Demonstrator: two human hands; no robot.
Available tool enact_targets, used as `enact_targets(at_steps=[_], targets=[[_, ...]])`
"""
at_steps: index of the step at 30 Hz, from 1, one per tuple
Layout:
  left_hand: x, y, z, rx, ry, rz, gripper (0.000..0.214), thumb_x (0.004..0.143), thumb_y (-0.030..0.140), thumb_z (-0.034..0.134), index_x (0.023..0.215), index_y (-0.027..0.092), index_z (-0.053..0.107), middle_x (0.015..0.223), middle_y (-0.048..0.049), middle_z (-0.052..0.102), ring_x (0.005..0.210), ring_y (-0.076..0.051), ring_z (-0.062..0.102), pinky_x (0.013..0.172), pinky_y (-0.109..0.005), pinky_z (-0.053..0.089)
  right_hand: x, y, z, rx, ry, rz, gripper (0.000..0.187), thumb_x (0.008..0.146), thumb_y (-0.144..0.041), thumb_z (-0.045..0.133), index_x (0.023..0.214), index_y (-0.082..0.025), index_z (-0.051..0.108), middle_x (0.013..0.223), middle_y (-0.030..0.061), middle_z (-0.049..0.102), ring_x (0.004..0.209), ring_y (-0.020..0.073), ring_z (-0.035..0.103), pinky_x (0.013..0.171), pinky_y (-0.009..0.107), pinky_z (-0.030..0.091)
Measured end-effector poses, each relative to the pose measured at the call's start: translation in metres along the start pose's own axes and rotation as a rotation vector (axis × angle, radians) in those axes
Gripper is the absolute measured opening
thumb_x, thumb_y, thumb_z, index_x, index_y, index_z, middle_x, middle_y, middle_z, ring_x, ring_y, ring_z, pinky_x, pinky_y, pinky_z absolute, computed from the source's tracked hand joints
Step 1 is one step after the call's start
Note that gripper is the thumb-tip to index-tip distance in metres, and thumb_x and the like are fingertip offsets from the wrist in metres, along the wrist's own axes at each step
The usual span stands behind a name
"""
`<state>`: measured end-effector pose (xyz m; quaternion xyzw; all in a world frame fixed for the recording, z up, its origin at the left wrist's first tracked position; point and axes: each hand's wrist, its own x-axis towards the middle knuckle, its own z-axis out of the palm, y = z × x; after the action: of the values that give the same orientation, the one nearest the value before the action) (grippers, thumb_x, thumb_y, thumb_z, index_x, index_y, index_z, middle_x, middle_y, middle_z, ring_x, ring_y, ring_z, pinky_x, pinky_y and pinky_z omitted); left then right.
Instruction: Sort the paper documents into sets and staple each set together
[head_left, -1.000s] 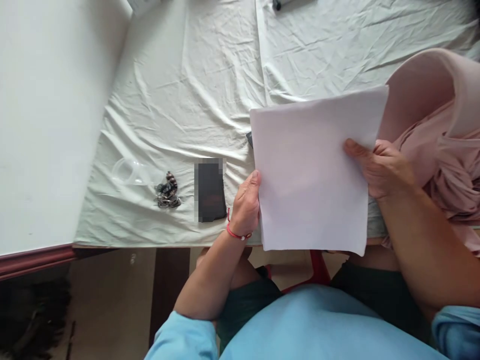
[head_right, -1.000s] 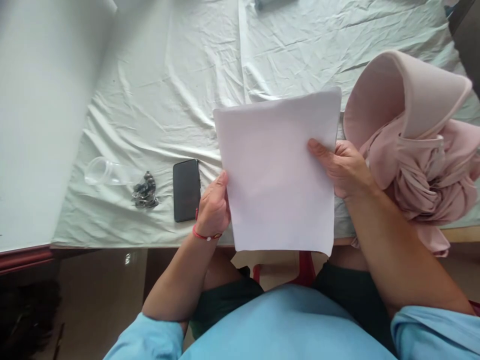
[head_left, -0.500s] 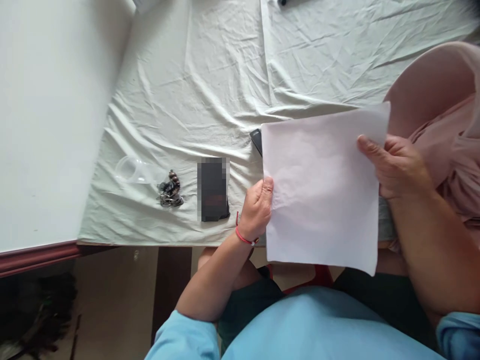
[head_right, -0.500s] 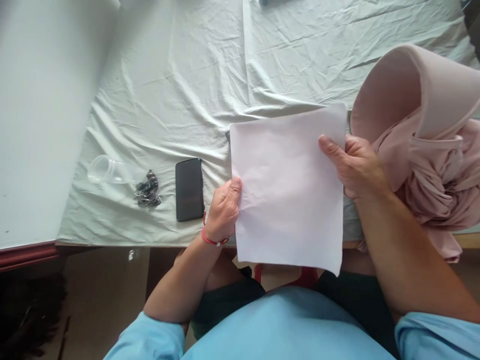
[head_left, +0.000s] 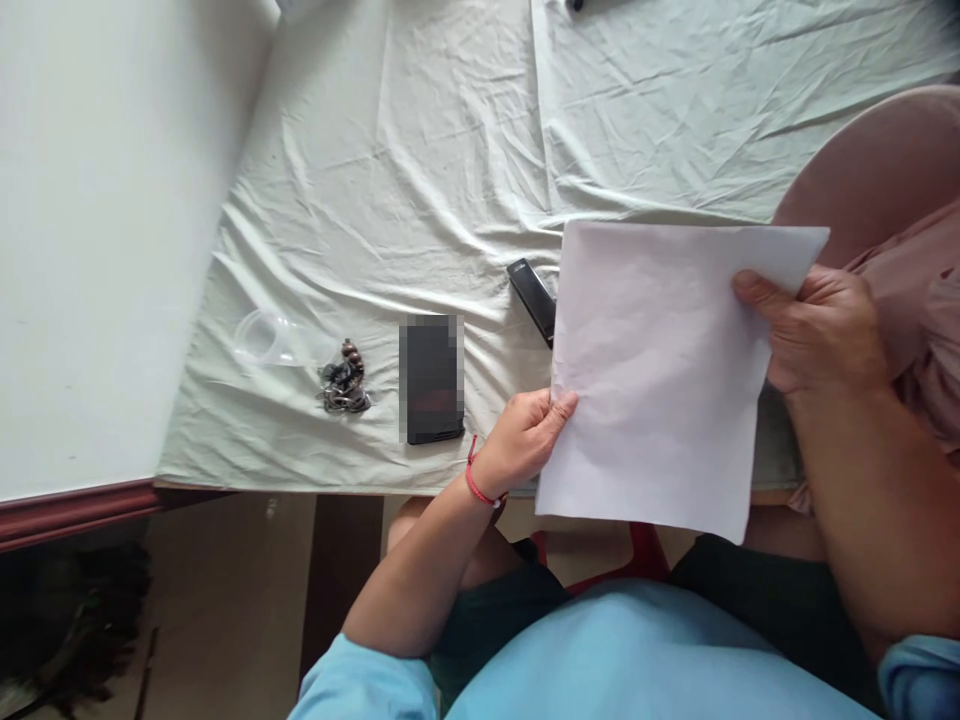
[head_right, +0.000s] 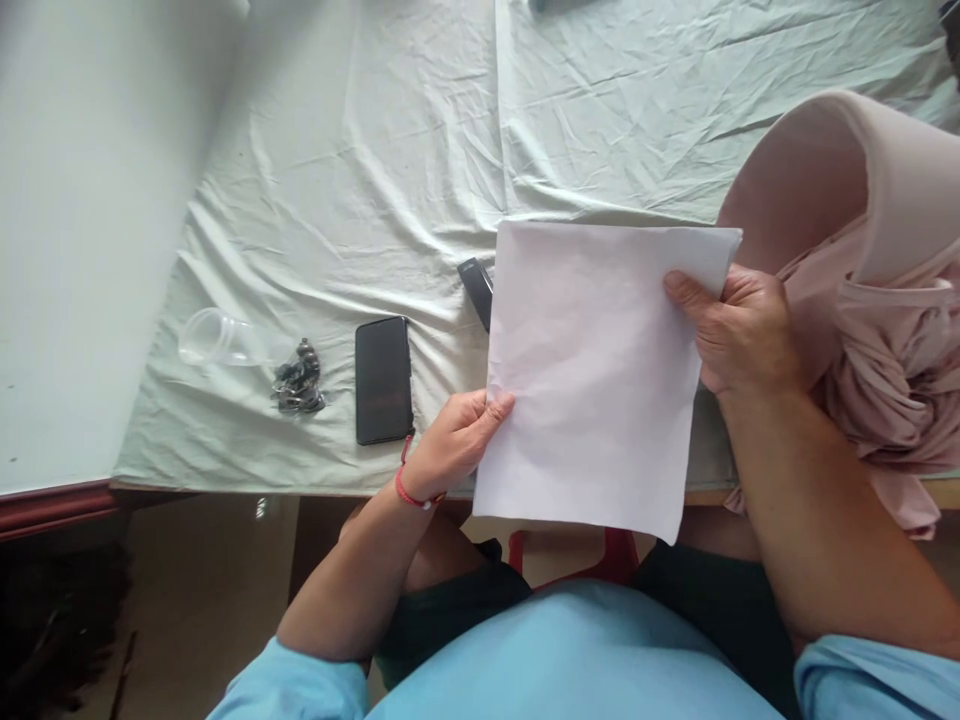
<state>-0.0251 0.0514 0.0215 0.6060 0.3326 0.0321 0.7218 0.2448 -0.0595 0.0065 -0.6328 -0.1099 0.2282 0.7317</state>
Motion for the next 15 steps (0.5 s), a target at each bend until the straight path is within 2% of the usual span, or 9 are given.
enact_targets(at_steps=[2,4,7,10,15], targets=[[-0.0006,0.0014,-0.0042,0.004,-0.029,-0.043,0.064,0.085,0.077,0.066,0.079,0.013,0.07,0.076,-0.0051,0.071,0.068,-0.014,0.06,0.059,-0.024,0.048,0.001,0.0022,-0.0003,-0.024,-0.049,-0.034,0.048,0.049,-0.043,0.104,0.084,-0.019,0.081,0.083,0.0002,0.077,0.064,0.0101,0.065,0.06,0.025,0.056],[-0.0004,0.0027,-0.0077,-0.026,-0.023,-0.083,0.063,0.083,0.077,0.069,0.073,0.014,0.066,0.069,-0.0024,0.066,0.061,-0.011,0.055,0.053,-0.021,0.043,0.0025,0.004,-0.0008,-0.039,-0.084,-0.127,0.044,0.057,-0.043,0.101,0.089,-0.02,0.08,0.084,-0.0006,0.076,0.067,0.0101,0.065,0.064,0.026,0.056],[0.0,0.0051,-0.0097,-0.103,-0.023,-0.125,0.06,0.081,0.074,0.073,0.071,0.015,0.063,0.064,-0.0005,0.064,0.056,-0.009,0.053,0.049,-0.02,0.041,0.0059,0.0052,-0.0019,-0.071,-0.047,-0.257,0.04,0.057,-0.037,0.101,0.083,-0.019,0.077,0.077,-0.0031,0.072,0.066,0.0075,0.061,0.064,0.022,0.051],[-0.0005,0.0072,-0.009,-0.166,-0.038,-0.144,0.058,0.079,0.072,0.077,0.07,0.016,0.064,0.064,-0.0006,0.065,0.058,-0.01,0.058,0.052,-0.02,0.046,0.0067,0.0042,-0.0024,-0.125,0.008,-0.304,0.036,0.056,-0.031,0.1,0.078,-0.019,0.075,0.071,-0.004,0.069,0.062,0.0063,0.057,0.059,0.02,0.045],[-0.0013,0.0078,-0.0093,-0.191,-0.01,-0.172,0.057,0.077,0.072,0.079,0.074,0.015,0.068,0.062,-0.0011,0.066,0.058,-0.012,0.062,0.054,-0.022,0.05,0.0037,0.0017,-0.001,-0.153,0.006,-0.315,0.027,0.066,-0.03,0.095,0.082,-0.017,0.077,0.069,-0.0028,0.067,0.057,0.0067,0.054,0.052,0.021,0.042]])
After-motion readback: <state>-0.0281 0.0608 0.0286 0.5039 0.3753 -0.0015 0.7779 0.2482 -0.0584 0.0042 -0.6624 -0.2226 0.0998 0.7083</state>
